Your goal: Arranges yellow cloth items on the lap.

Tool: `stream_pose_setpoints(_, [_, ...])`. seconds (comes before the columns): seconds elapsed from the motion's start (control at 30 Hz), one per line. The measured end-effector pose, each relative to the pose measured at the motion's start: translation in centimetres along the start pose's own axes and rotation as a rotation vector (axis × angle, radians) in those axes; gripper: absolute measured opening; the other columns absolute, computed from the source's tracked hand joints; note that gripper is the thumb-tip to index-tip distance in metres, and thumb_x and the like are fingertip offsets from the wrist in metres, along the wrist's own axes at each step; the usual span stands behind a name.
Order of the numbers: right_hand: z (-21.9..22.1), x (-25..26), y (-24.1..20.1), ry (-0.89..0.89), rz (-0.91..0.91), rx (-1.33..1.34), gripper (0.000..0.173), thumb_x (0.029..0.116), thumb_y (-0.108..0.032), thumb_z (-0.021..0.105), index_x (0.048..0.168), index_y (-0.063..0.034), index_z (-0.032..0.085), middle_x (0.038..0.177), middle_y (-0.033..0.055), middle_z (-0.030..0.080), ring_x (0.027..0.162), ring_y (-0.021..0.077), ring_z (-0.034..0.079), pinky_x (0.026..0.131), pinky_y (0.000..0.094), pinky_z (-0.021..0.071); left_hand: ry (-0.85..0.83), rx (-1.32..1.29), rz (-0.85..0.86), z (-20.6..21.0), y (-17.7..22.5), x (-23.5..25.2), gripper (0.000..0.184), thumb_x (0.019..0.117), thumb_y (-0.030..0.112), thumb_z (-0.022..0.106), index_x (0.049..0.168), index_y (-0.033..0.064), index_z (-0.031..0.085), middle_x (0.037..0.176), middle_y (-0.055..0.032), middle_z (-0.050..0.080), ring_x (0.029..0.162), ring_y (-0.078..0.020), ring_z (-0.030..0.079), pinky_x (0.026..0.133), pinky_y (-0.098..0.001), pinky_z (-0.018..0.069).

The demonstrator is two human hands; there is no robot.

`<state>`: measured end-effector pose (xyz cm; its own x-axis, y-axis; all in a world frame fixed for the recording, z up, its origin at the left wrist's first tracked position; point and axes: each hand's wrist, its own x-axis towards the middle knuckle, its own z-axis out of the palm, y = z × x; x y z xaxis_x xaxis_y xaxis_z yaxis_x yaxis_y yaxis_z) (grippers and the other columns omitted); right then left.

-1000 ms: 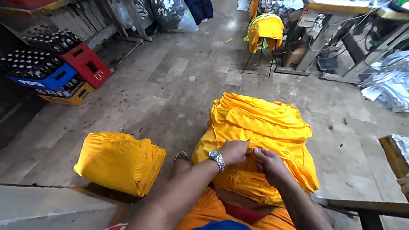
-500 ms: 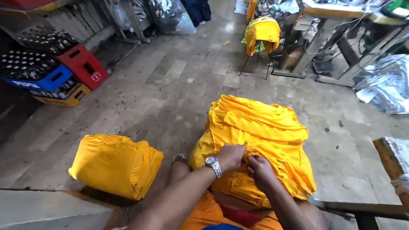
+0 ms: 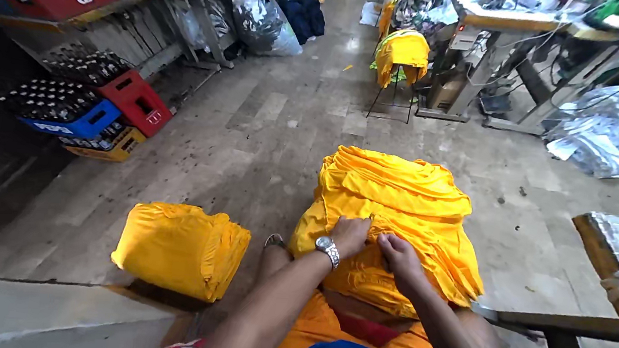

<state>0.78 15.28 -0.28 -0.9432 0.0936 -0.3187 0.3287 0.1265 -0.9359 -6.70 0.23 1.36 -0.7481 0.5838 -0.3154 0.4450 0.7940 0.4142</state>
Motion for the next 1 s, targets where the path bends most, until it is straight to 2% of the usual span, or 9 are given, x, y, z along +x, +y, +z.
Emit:
stream_pose_setpoints(0.2, [2.1, -0.5, 6.6, -0.172, 0.214, -0.613, 0.041, 0.1015, -0.042, 0.059, 0.120, -0.0073, 0.071, 0.109, 0.0144, 0.072, 0.095, 0.0282, 0.071, 0.090, 0.0525, 0.0565, 0.053, 0.060, 0.047, -5.1, 1.2, 0.6, 0.033, 0.0885, 0.002, 0.067, 0.121, 0.0056, 0.064, 0.109, -0.0189, 0.069, 0.105, -0.0384, 0.068, 0.085, -0.0594, 0.0540])
stream_pose_setpoints(0.3, [2.7, -0.9, 4.2, -0.148, 0.293, 0.001, 0.025, 0.1061, -0.024, 0.054, 0.116, -0.0025, 0.063, 0.077, 0.0026, 0.058, 0.058, 0.0101, 0.052, 0.054, 0.0269, 0.0474, -0.002, 0.115, 0.147, -5.7, 1.2, 0.1, 0.035, 0.0866, -0.001, 0.067, 0.120, 0.0059, 0.064, 0.109, -0.0174, 0.070, 0.105, -0.0371, 0.067, 0.086, -0.0584, 0.0533])
stream_pose_setpoints(0.4, [0.5, -1.1, 0.0, -0.147, 0.344, 0.528, 0.021, 0.1088, -0.020, 0.047, 0.096, -0.0076, 0.057, 0.063, -0.0026, 0.051, 0.047, 0.0046, 0.044, 0.045, 0.0194, 0.0395, -0.140, -0.013, 0.161, -2.4, -1.1, -0.9, 0.049, 0.0849, 0.007, 0.073, 0.131, 0.0013, 0.060, 0.125, -0.0205, 0.065, 0.113, -0.0400, 0.064, 0.091, -0.0662, 0.0510])
stream_pose_setpoints(0.53, [0.3, -1.2, -0.2, -0.161, 0.147, 0.160, 0.024, 0.1096, -0.023, 0.046, 0.101, -0.0050, 0.059, 0.069, -0.0006, 0.052, 0.053, 0.0081, 0.048, 0.050, 0.0230, 0.0438, 0.063, -0.083, 0.000, 2.2, -1.4, -0.2, 0.040, 0.0855, 0.006, 0.072, 0.124, 0.0024, 0.063, 0.121, -0.0166, 0.068, 0.115, -0.0351, 0.064, 0.102, -0.0608, 0.0446])
stream_pose_setpoints(0.63, [0.2, -1.7, -1.5, 0.138, -0.437, -0.663, 0.023, 0.0967, -0.030, 0.068, 0.107, -0.0099, 0.074, 0.099, 0.0035, 0.070, 0.092, 0.0176, 0.069, 0.082, 0.0435, 0.0585, 0.078, -0.067, 0.016, -0.7, -1.4, 0.1, 0.032, 0.0842, 0.001, 0.073, 0.115, 0.0035, 0.067, 0.105, -0.0191, 0.071, 0.102, -0.0394, 0.069, 0.085, -0.0604, 0.0541])
stream_pose_setpoints(0.73, [0.9, 1.3, -2.1, 0.140, -0.613, -0.966, 0.076, 0.0750, -0.037, 0.089, 0.141, -0.0145, 0.060, 0.145, 0.0168, 0.056, 0.138, 0.0413, 0.048, 0.108, 0.0697, 0.0370, 0.074, -0.015, 0.044, -2.3, -0.7, -0.4, 0.028, 0.0852, 0.003, 0.073, 0.113, 0.0043, 0.070, 0.104, -0.0175, 0.072, 0.100, -0.0375, 0.069, 0.085, -0.0589, 0.0548])
stream_pose_setpoints(0.83, [0.0, 4.3, -2.1, 0.028, -0.428, -0.992, 0.047, 0.0794, -0.010, 0.079, 0.125, -0.0154, 0.069, 0.117, 0.0108, 0.070, 0.104, 0.0311, 0.069, 0.086, 0.0570, 0.0573, 0.274, -0.013, 0.086, -0.3, 0.0, -3.0, 0.029, 0.0970, 0.009, 0.059, 0.125, 0.0064, 0.067, 0.123, -0.0130, 0.069, 0.119, -0.0299, 0.064, 0.104, -0.0514, 0.0488])
stream_pose_setpoints(0.9, [-0.4, 4.1, -2.8, 0.014, -0.387, -0.928, 0.038, 0.0795, -0.004, 0.074, 0.116, -0.0149, 0.072, 0.107, 0.0103, 0.069, 0.092, 0.0295, 0.070, 0.075, 0.0529, 0.0593, 0.547, -0.161, 0.121, 3.6, 0.7, -4.7, 0.025, 0.0978, 0.017, 0.055, 0.109, 0.0090, 0.076, 0.109, -0.0079, 0.073, 0.104, -0.0222, 0.069, 0.091, -0.0433, 0.0563])
stream_pose_setpoints(1.0, [-0.1, 2.0, -4.1, 0.043, -0.513, -0.907, 0.036, 0.0766, -0.003, 0.073, 0.111, -0.0139, 0.074, 0.102, 0.0102, 0.070, 0.089, 0.0293, 0.071, 0.070, 0.0517, 0.0598, 0.080, -1.041, -0.091, 7.8, 1.5, -3.7, 0.027, 0.1067, 0.016, 0.049, 0.117, -0.0026, 0.066, 0.099, -0.0062, 0.071, 0.081, -0.0102, 0.068, 0.078, -0.0290, 0.0589])
